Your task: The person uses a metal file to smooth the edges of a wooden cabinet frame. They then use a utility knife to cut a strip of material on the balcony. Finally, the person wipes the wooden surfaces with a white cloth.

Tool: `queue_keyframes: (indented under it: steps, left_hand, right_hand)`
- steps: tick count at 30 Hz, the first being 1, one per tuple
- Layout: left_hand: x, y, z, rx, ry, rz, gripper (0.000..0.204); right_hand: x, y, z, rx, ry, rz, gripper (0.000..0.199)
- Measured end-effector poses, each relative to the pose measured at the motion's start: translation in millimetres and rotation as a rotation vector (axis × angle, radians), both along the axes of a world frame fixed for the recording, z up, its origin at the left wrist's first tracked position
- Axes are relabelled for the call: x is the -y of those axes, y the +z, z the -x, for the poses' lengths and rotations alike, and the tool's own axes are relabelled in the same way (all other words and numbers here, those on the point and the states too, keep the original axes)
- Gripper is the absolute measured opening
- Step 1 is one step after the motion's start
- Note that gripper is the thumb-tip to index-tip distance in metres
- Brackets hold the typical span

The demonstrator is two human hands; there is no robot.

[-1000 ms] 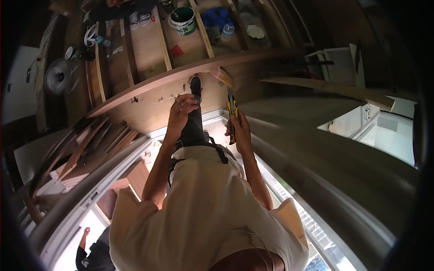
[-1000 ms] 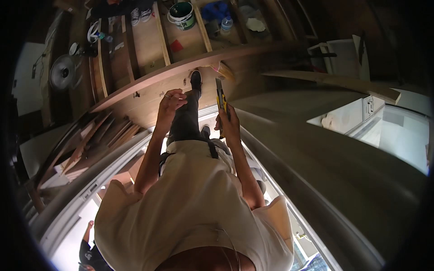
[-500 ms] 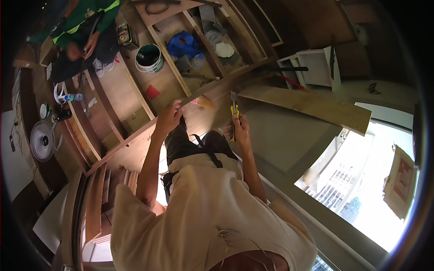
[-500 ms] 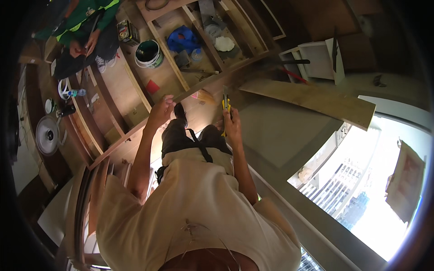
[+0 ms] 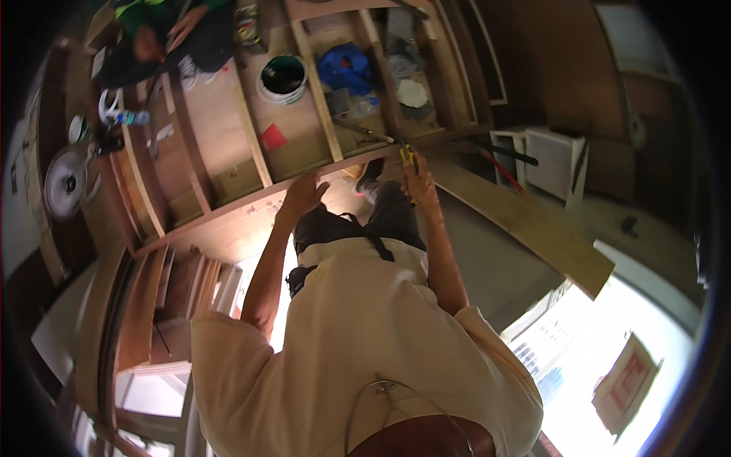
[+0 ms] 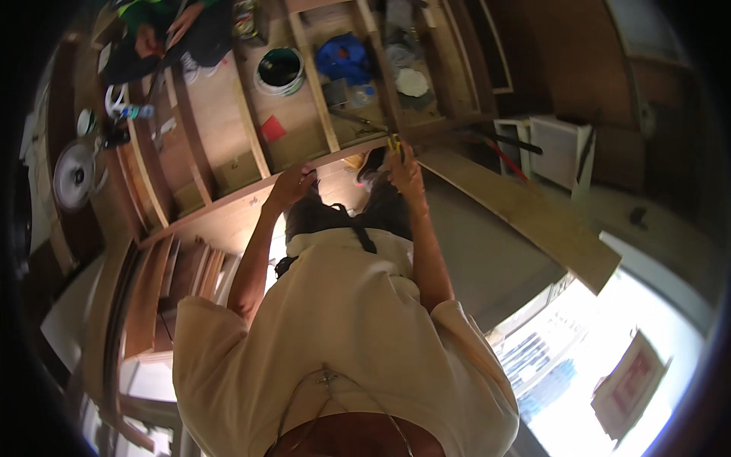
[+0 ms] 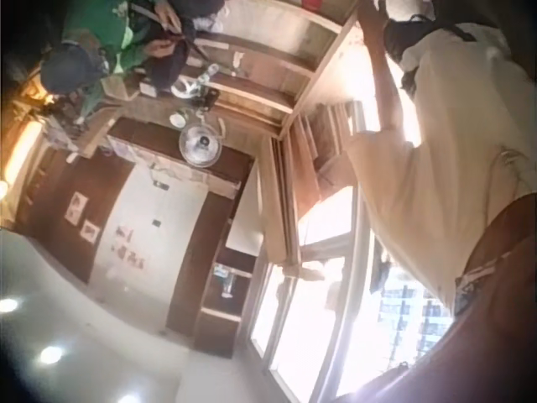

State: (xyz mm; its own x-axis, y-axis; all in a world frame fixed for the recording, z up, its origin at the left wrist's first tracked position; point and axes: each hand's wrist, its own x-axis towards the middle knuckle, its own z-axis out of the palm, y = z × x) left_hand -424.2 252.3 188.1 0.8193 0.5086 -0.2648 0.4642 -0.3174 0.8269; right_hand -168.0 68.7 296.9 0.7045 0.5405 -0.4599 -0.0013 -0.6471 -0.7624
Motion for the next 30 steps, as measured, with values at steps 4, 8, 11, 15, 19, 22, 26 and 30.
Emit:
queue_keyframes:
  steps: [4, 8, 11, 15, 19, 22, 26, 30]
  left_hand:
    - [-6.5, -39.6, -53.7, 0.036, 0.088, 0.077, 0.044]
    - [-2.0, -94.6, -118.8, 0.017, 0.159, 0.160, 0.046]
    - [8.2, -134.7, -165.0, -0.054, 0.288, 0.266, 0.044]
    - [16.9, -177.0, -222.0, -0.098, 0.507, 0.292, 0.047]
    - [13.9, -201.6, -266.7, -0.177, 0.623, 0.239, 0.054]
    - [8.0, -210.8, -289.8, -0.225, 0.655, 0.250, 0.063]
    - [1.7, -223.6, -311.3, -0.150, 0.635, 0.210, 0.075]
    - [0.6, -240.2, -328.2, -0.136, 0.616, 0.221, 0.078]
  right_hand:
    - [-34.5, -39.7, -60.5, 0.099, 0.204, 0.197, 0.057]
    - [-69.2, -100.9, -130.3, 0.162, 0.417, 0.340, 0.055]
    - [-90.4, -145.8, -174.6, 0.230, 0.636, 0.366, 0.054]
    - [-111.4, -180.4, -216.9, 0.399, 0.892, 0.343, 0.053]
    - [-123.7, -182.5, -237.0, 0.354, 1.011, 0.424, 0.050]
    - [-131.9, -175.7, -240.5, 0.308, 1.041, 0.458, 0.049]
    - [-142.7, -171.7, -238.5, 0.318, 1.082, 0.454, 0.047]
    - [-150.5, -174.8, -236.4, 0.290, 1.106, 0.555, 0.046]
